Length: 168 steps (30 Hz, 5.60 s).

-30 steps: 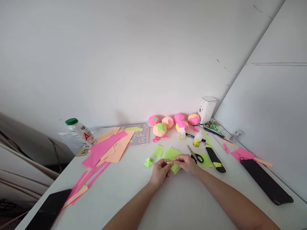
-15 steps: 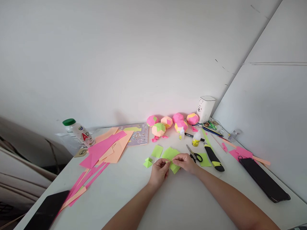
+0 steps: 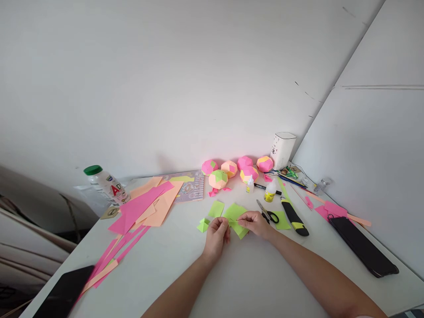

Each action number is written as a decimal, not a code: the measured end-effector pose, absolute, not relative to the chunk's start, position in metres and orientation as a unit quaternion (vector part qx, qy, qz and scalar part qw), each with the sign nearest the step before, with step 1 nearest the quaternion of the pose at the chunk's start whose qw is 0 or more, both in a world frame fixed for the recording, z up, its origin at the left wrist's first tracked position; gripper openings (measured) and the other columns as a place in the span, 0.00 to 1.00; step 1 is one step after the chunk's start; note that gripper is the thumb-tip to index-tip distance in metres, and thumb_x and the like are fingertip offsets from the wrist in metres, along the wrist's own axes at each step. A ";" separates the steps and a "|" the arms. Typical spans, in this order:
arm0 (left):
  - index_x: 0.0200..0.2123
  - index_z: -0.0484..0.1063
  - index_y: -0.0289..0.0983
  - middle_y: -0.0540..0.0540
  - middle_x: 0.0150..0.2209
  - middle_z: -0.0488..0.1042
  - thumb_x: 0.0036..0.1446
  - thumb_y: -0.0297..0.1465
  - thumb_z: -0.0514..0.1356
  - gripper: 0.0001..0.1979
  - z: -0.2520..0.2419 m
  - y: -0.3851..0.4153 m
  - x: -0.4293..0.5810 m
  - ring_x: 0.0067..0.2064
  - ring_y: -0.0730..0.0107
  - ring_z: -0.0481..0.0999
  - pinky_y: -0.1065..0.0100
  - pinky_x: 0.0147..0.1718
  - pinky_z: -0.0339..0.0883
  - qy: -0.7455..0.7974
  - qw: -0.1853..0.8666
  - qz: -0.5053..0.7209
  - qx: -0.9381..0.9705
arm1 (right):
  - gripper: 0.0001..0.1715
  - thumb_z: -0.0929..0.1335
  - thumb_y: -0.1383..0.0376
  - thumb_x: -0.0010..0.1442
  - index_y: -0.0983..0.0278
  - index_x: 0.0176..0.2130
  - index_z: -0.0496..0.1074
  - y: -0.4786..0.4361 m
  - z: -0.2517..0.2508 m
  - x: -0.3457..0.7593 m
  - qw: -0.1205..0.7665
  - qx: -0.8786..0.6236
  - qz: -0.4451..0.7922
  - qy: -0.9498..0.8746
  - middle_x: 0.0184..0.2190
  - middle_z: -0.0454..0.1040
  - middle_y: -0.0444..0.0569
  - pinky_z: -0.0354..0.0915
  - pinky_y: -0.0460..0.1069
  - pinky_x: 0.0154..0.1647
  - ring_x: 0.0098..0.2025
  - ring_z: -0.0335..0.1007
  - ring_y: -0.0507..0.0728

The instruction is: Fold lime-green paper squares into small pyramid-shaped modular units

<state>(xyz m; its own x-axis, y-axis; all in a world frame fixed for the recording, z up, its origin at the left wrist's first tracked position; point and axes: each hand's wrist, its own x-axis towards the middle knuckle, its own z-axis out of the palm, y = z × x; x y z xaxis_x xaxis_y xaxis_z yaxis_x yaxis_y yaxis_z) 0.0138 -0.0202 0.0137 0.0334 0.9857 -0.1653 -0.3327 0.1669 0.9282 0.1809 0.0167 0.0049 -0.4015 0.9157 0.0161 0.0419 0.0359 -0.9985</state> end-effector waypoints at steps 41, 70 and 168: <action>0.26 0.59 0.38 0.60 0.12 0.57 0.51 0.38 0.57 0.12 0.010 -0.023 0.016 0.13 0.83 0.52 0.77 0.12 0.46 0.464 0.600 0.521 0.392 | 0.12 0.68 0.60 0.52 0.65 0.25 0.63 0.017 0.004 0.182 0.367 -0.365 0.572 -0.636 0.17 0.55 0.37 0.46 0.43 0.17 0.18 0.46 0.46; 0.30 0.56 0.39 0.54 0.27 0.63 0.47 0.36 0.62 0.15 0.004 -0.020 0.018 0.26 0.78 0.65 0.74 0.25 0.60 0.427 0.544 0.594 0.411 | 0.13 0.72 0.61 0.48 0.64 0.34 0.70 0.024 -0.003 0.182 0.416 -0.359 0.606 -0.575 0.24 0.67 0.41 0.61 0.45 0.20 0.20 0.62 0.48; 0.42 0.73 0.30 0.56 0.14 0.57 0.52 0.46 0.55 0.25 0.014 -0.026 0.015 0.16 0.79 0.53 0.75 0.15 0.49 0.456 0.552 0.392 0.578 | 0.09 0.72 0.60 0.49 0.64 0.28 0.73 0.021 0.007 0.184 0.406 -0.347 0.610 -0.586 0.18 0.68 0.41 0.60 0.47 0.23 0.20 0.62 0.49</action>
